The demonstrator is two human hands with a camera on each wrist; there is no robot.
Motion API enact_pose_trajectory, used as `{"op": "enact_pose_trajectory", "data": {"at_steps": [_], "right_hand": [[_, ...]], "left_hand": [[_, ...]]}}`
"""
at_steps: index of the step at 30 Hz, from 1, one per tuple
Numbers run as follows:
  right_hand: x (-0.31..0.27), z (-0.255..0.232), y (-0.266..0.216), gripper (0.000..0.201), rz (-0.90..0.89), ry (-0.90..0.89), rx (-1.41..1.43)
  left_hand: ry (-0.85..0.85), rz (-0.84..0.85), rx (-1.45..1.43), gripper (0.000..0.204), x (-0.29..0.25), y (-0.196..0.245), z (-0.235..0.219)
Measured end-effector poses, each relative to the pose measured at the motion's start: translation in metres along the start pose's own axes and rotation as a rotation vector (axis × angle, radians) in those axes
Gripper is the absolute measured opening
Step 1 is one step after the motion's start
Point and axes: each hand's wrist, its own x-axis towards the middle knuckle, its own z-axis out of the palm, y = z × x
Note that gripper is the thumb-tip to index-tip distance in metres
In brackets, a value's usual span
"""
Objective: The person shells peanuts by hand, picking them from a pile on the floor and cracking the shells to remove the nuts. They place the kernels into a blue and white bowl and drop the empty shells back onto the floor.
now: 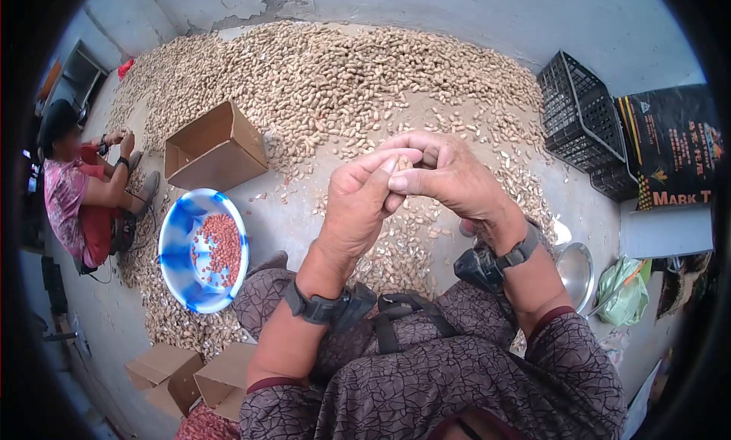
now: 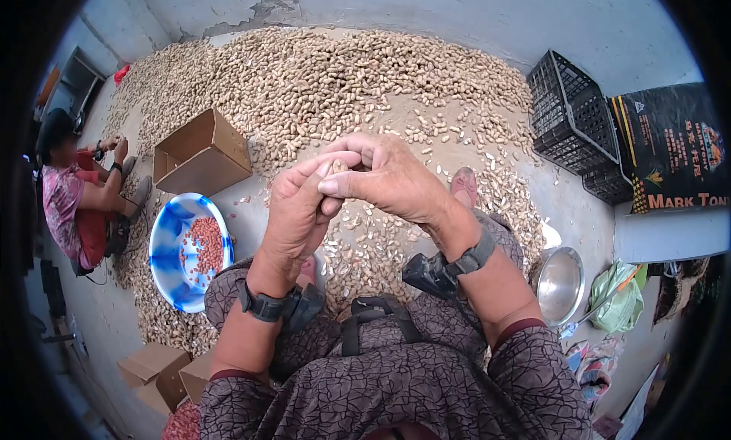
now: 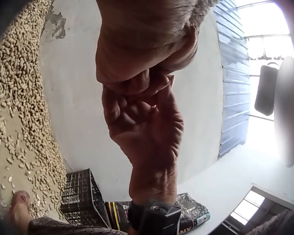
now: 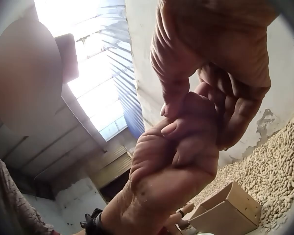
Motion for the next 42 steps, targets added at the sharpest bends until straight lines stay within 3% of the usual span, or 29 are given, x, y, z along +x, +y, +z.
{"op": "enact_pose_trajectory", "data": {"at_steps": [4,9,11,16,18,22,26,33,34,42], "right_hand": [[-0.002,0.003,-0.003,0.024,0.051,0.001,0.17],[-0.002,0.005,0.0,0.017,-0.07,0.065,0.002],[-0.002,0.006,0.002,0.015,-0.103,0.087,-0.023],[-0.002,0.009,0.002,0.013,-0.111,0.114,-0.071],[0.0,0.008,0.006,0.013,-0.206,0.179,-0.191],[0.0,0.006,0.003,0.013,-0.16,0.165,-0.226],[0.002,0.003,0.002,0.02,-0.042,0.086,0.054],[0.001,-0.003,0.01,0.024,-0.048,0.042,0.16],[0.0,-0.004,0.009,0.024,-0.07,0.019,0.188],[0.001,0.003,0.001,0.022,-0.179,0.109,0.158]], "left_hand": [[-0.019,0.015,0.029,0.037,-0.003,0.001,0.003],[-0.017,0.039,0.101,0.042,-0.009,0.002,0.005],[0.021,0.121,0.162,0.044,-0.012,0.003,0.011],[0.079,0.115,0.17,0.043,-0.01,0.001,0.013],[0.09,0.12,0.184,0.043,-0.01,0.0,0.012],[0.066,0.053,0.123,0.042,-0.009,-0.001,0.008],[-0.028,-0.017,-0.159,0.044,-0.001,0.004,0.004],[-0.091,-0.02,-0.123,0.046,0.002,0.006,0.007],[-0.024,0.055,0.082,0.046,-0.001,0.003,0.011],[0.093,0.173,0.115,0.046,-0.002,0.004,0.024]]}}
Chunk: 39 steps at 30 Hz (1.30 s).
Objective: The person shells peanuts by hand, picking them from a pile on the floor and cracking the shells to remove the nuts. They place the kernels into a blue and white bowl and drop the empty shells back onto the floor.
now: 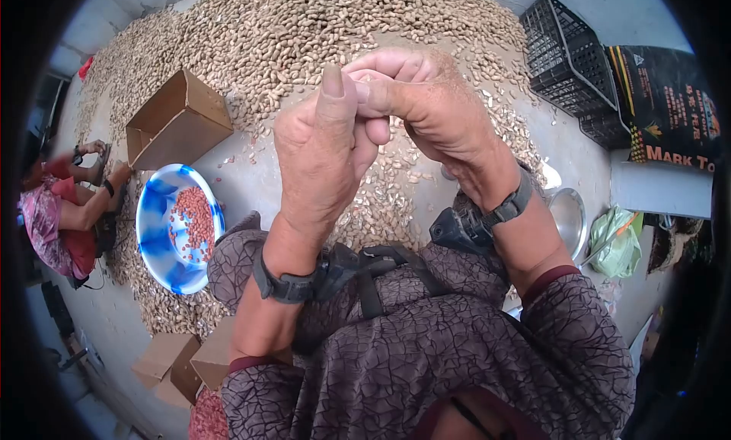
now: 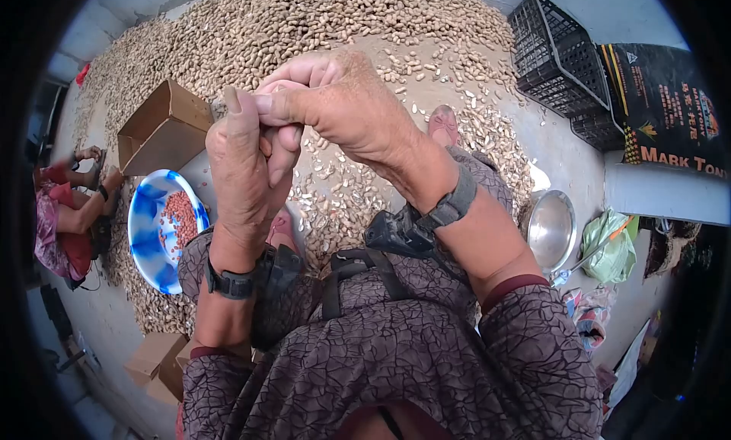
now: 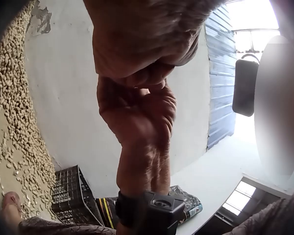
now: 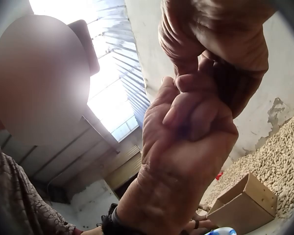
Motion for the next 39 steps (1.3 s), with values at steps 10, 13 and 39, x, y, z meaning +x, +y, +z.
{"op": "enact_pose_trajectory", "data": {"at_steps": [10,13,39], "right_hand": [[0.011,-0.011,0.009,0.019,-0.052,0.017,0.032],[0.014,-0.019,0.013,0.022,0.055,-0.089,0.13],[0.005,-0.01,0.003,0.02,0.02,0.142,-0.104]], "left_hand": [[-0.029,-0.063,-0.115,0.044,0.014,-0.009,-0.003],[-0.069,-0.139,-0.329,0.04,0.021,-0.01,-0.005],[0.102,0.176,0.07,0.017,0.021,-0.025,0.007]]}}
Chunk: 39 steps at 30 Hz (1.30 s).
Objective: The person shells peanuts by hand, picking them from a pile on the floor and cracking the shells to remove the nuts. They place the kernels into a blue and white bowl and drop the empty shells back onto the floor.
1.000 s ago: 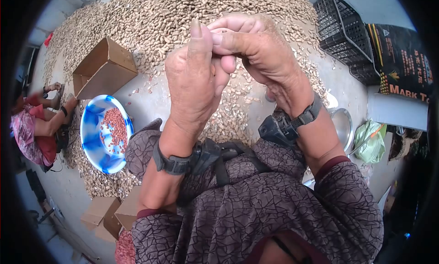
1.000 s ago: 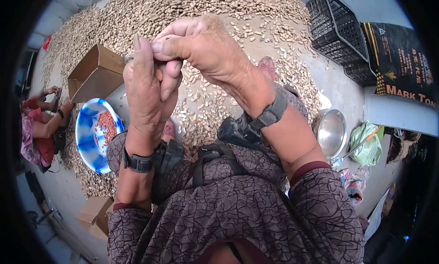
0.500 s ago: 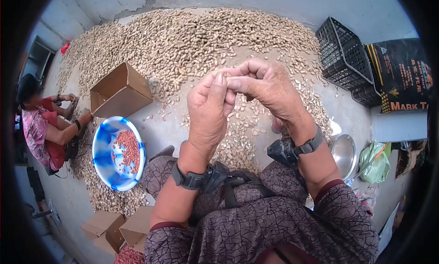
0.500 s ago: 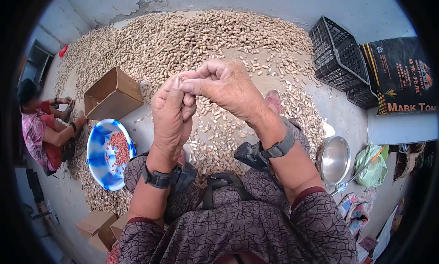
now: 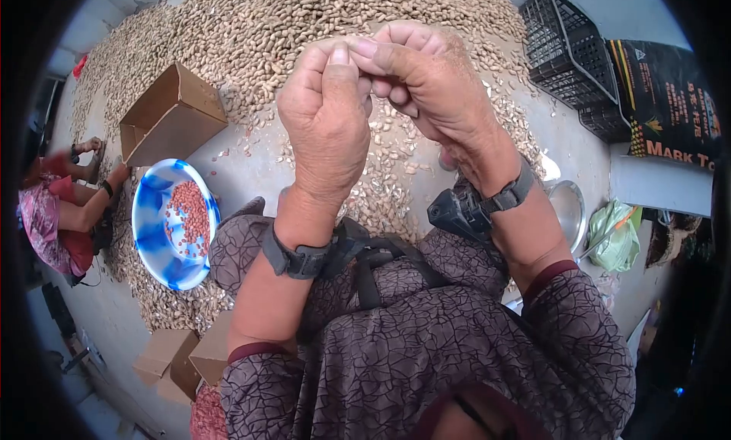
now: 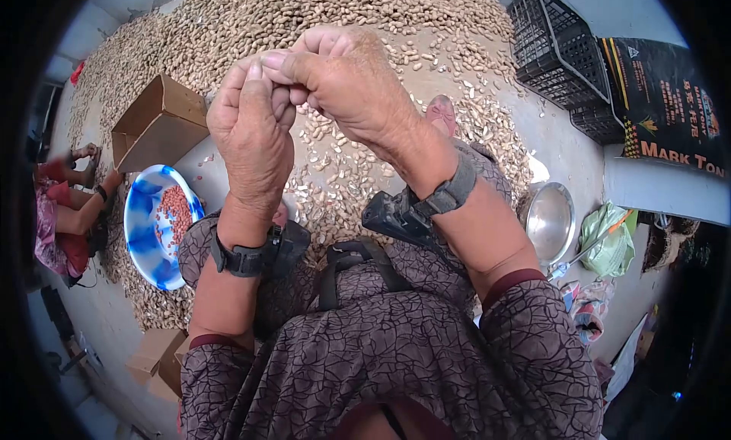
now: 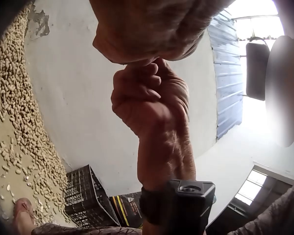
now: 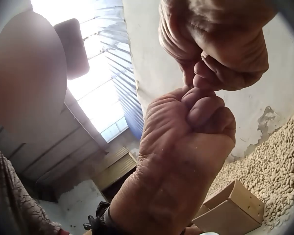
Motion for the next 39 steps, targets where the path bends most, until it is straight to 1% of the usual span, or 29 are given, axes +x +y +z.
{"op": "enact_pose_trajectory", "data": {"at_steps": [2,4,5,6,8,10,11,12,13,14,15,16,17,18,19,20,22,23,25,26,28,29,32,33,35,37,39], "right_hand": [[0.002,0.002,0.004,0.02,0.013,0.03,0.014],[0.003,0.004,0.009,0.021,-0.05,0.091,-0.029],[0.004,0.005,0.011,0.022,-0.073,0.081,-0.022],[0.004,0.006,0.013,0.022,-0.067,0.081,-0.022],[0.002,0.008,0.016,0.021,-0.076,0.15,-0.042],[0.002,0.01,0.015,0.02,-0.063,0.158,-0.031],[0.002,0.011,0.016,0.019,-0.059,0.166,-0.02],[0.002,0.013,0.018,0.019,-0.055,0.166,-0.021],[0.001,0.016,0.023,0.017,-0.113,0.185,0.009],[0.001,0.017,0.026,0.016,-0.172,0.205,0.04],[0.0,0.015,0.027,0.016,-0.171,0.204,0.039],[0.0,0.011,0.027,0.015,-0.131,0.199,-0.006],[0.001,0.008,0.026,0.014,-0.094,0.192,-0.051],[0.001,0.005,0.023,0.014,-0.1,0.187,-0.052],[0.001,0.003,0.02,0.014,-0.063,0.167,0.004],[0.0,0.001,0.018,0.014,-0.024,0.148,0.06],[-0.001,-0.002,0.013,0.014,-0.012,0.134,0.089],[-0.001,-0.005,0.011,0.015,0.007,0.122,0.064],[0.0,-0.007,0.011,0.016,0.019,0.11,0.038],[0.001,-0.008,0.012,0.017,0.022,0.122,-0.004],[0.001,-0.01,0.012,0.018,0.023,0.135,-0.044],[0.001,-0.01,0.01,0.017,0.028,0.125,-0.035],[0.001,-0.014,0.01,0.017,0.027,0.139,-0.042],[0.001,-0.015,0.01,0.017,0.027,0.158,-0.056],[-0.001,-0.014,0.007,0.017,0.008,0.175,-0.086],[-0.002,-0.014,0.006,0.016,-0.009,0.193,-0.117],[-0.003,-0.015,0.007,0.017,0.021,0.17,-0.181]], "left_hand": [[0.021,0.032,-0.045,0.021,0.002,-0.004,0.001],[0.033,0.028,-0.069,0.021,0.004,-0.008,0.001],[0.058,0.026,-0.079,0.02,0.005,-0.007,0.003],[0.082,0.024,-0.089,0.02,0.006,-0.008,0.005],[0.089,0.025,-0.082,0.02,0.007,-0.011,0.004],[0.095,0.039,-0.081,0.02,0.009,-0.014,0.004],[0.098,0.036,-0.083,0.02,0.009,-0.013,0.004],[0.155,-0.012,-0.112,0.02,0.01,-0.01,0.004],[0.21,-0.059,-0.139,0.02,0.01,-0.009,0.004],[0.211,-0.061,-0.14,0.02,0.011,-0.01,0.004],[0.188,-0.031,-0.06,0.02,0.012,-0.011,0.003],[0.164,0.002,0.019,0.022,0.013,-0.011,0.003],[0.166,0.007,0.02,0.022,0.013,-0.011,0.002],[0.114,-0.054,-0.106,0.022,0.013,-0.01,0.002],[0.061,-0.115,-0.231,0.022,0.013,-0.009,0.002],[0.061,-0.11,-0.231,0.022,0.013,-0.008,0.002],[0.015,-0.163,-0.242,0.024,0.013,-0.007,0.003],[0.014,-0.163,-0.243,0.024,0.013,-0.007,0.004],[0.011,-0.247,-0.236,0.026,0.013,-0.006,0.004],[0.007,-0.243,-0.235,0.026,0.013,-0.005,0.004],[-0.032,-0.362,-0.304,0.026,0.012,-0.006,0.003],[-0.051,-0.389,-0.322,0.025,0.013,-0.009,0.0],[-0.084,-0.414,-0.4,0.023,0.01,-0.01,-0.004],[-0.088,-0.412,-0.399,0.023,0.01,-0.01,-0.005],[-0.19,-0.458,-0.323,0.023,0.011,-0.009,-0.005],[-0.19,-0.468,-0.292,0.022,0.012,-0.008,-0.006],[-0.189,-0.477,-0.261,0.021,0.011,-0.007,-0.004]]}}
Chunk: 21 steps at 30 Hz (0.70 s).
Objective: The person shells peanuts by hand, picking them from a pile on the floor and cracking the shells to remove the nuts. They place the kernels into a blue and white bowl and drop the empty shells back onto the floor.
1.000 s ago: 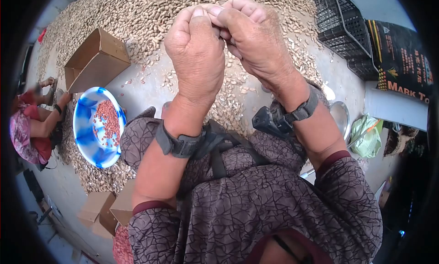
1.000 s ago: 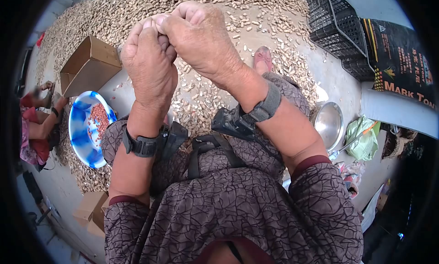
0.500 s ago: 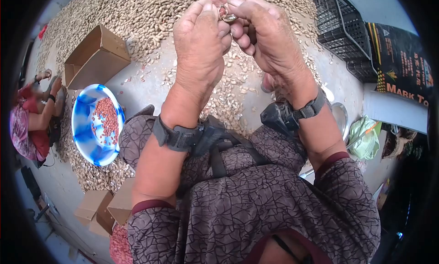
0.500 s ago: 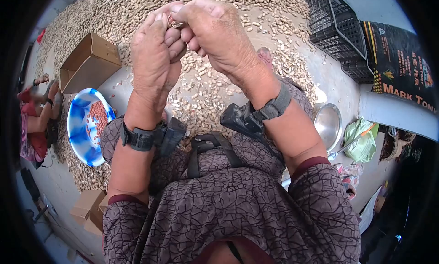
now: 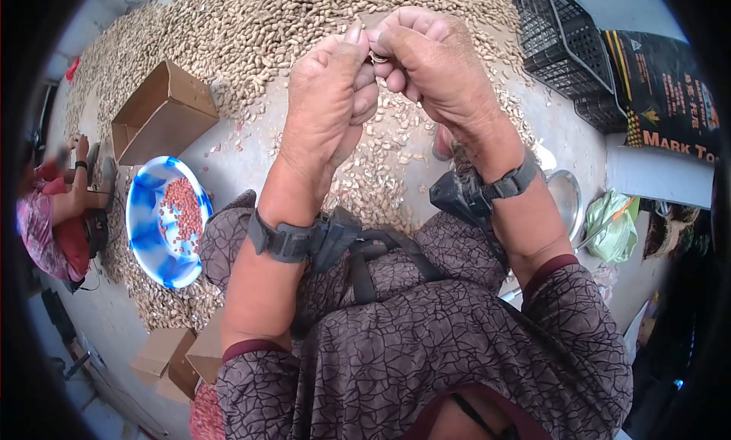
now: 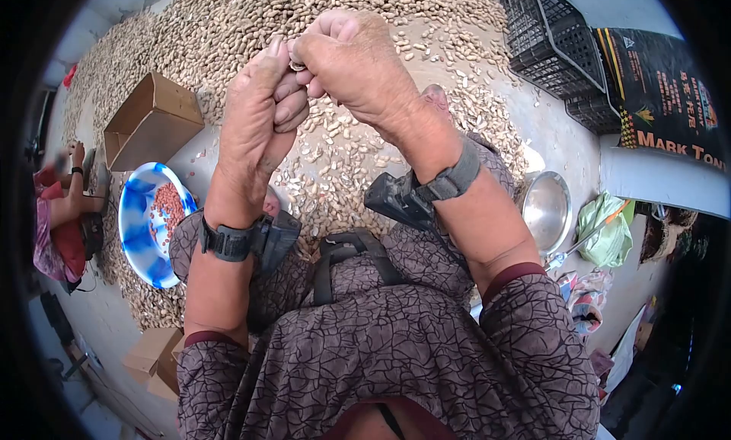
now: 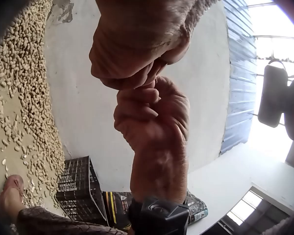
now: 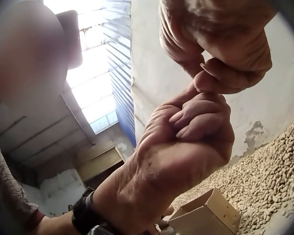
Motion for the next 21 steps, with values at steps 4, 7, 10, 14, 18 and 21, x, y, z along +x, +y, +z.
{"op": "enact_pose_trajectory", "data": {"at_steps": [4,7,10,14,18,21], "right_hand": [[-0.003,0.005,-0.003,0.015,-0.143,0.045,-0.251],[-0.008,0.012,-0.009,0.014,-0.104,0.048,-0.123],[-0.008,0.015,-0.006,0.012,-0.136,0.066,-0.162],[-0.01,0.02,-0.006,0.017,-0.188,0.053,-0.051],[-0.008,0.014,-0.003,0.014,-0.317,0.109,-0.319],[-0.004,0.009,0.005,0.01,-0.272,0.142,-0.312]], "left_hand": [[0.084,0.044,-0.055,0.02,-0.002,-0.004,0.005],[0.102,0.054,-0.104,0.019,-0.003,-0.005,0.004],[0.094,0.014,-0.188,0.018,-0.003,-0.006,-0.004],[0.081,-0.058,-0.272,0.021,-0.002,-0.006,-0.006],[0.086,0.006,-0.17,0.022,0.003,-0.007,-0.006],[0.129,0.017,-0.061,0.023,0.003,-0.009,-0.005]]}}
